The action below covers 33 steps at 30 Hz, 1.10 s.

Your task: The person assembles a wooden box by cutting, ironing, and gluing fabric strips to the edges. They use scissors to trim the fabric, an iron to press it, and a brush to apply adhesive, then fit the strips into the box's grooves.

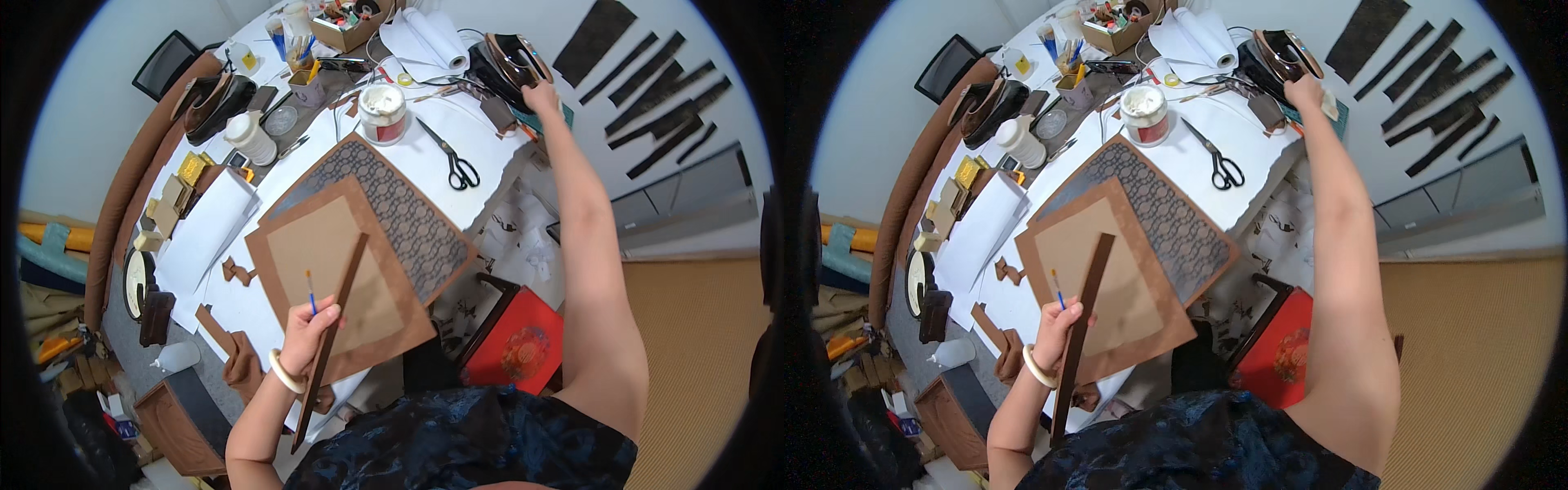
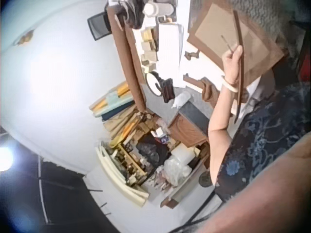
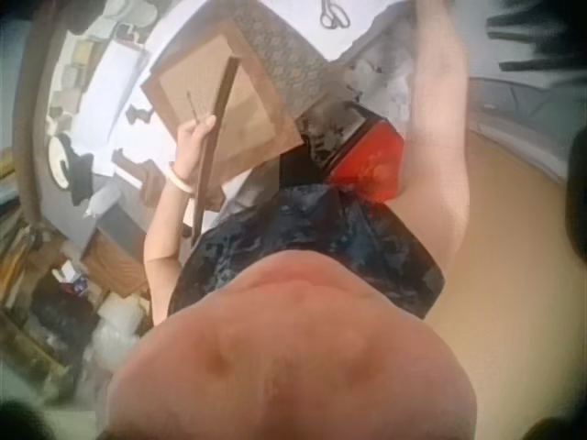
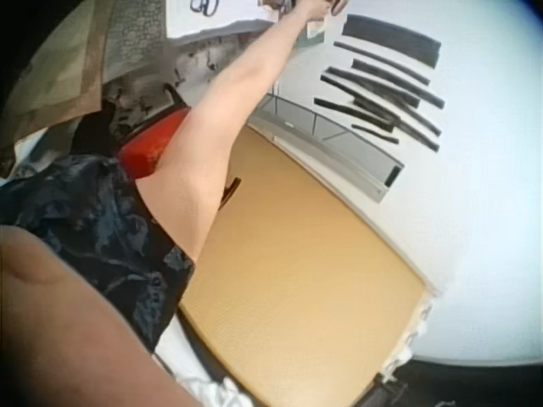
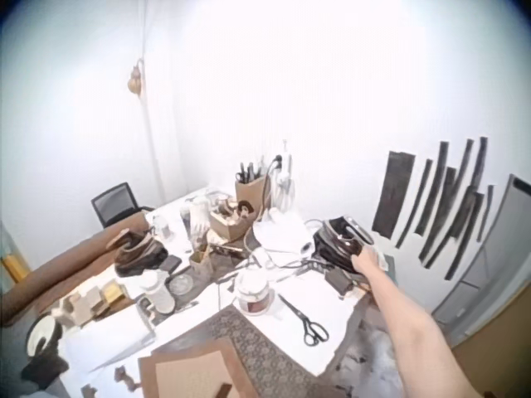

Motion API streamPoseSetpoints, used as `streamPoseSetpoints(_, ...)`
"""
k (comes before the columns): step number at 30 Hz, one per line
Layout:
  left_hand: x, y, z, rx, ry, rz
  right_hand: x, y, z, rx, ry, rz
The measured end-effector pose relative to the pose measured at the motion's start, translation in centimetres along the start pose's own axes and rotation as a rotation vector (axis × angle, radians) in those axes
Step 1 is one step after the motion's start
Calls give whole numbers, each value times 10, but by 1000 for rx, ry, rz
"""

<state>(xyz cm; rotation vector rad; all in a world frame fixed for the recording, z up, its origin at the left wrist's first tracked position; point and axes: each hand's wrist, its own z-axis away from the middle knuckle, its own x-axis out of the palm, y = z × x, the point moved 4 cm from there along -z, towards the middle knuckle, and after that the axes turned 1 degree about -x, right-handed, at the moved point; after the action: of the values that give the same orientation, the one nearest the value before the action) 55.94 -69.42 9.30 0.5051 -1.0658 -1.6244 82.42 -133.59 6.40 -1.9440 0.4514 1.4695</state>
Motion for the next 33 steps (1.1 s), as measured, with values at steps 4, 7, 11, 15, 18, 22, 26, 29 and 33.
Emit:
streamPoseSetpoints(4,67,51,-71,0,-50,-28,34,16,-131,-140,55,80)
streamPoseSetpoints(7,85,70,-117,16,-140,15,50,39,-206,-160,52,-11)
streamPoseSetpoints(11,112,83,-149,82,-141,10,72,40,-251,-129,42,-18)
streamPoseSetpoints(15,118,87,-155,73,-152,-12,65,38,-244,-186,138,-146)
streamPoseSetpoints(18,121,88,-141,46,-86,13,34,5,-192,-449,271,-336)
streamPoseSetpoints(22,127,96,-133,81,-167,27,-76,-18,-128,-619,-71,-899)
streamPoseSetpoints(26,139,105,-122,62,-246,14,-131,-48,-31,-742,-504,-1340)
streamPoseSetpoints(29,145,112,-98,61,-278,-10,-115,-75,40,-560,-818,-1674)
streamPoseSetpoints(33,147,122,-73,47,-296,-24,-130,-103,87,-597,-803,-1778)
